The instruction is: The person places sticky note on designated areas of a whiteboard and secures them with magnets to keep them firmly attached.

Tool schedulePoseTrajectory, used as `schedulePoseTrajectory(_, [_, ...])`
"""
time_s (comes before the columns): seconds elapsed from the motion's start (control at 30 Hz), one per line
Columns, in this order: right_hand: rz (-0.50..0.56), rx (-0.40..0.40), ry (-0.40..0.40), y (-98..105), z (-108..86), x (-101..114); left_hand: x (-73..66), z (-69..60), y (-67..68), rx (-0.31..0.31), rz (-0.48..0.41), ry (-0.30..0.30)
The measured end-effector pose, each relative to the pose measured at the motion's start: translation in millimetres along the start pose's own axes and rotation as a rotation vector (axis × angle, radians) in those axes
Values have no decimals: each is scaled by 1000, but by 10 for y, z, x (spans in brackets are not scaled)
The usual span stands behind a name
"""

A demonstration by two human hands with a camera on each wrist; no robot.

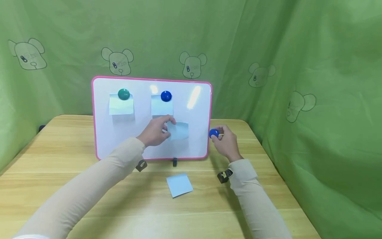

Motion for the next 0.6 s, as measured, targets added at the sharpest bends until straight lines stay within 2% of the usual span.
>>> schedulePoseTrajectory(0.6, [33,-29,-17,-59,95,120,-51,166,-18,-12,17,23])
Point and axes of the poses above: each hand's wrist, its own z-axis towards the middle knuckle, its own y-axis out of the back of the hand, x = y × z, the point moved 2 cm from there along z, towards the middle knuckle, and after that the axes turned 8 degrees about z, right-handed, at the moved point
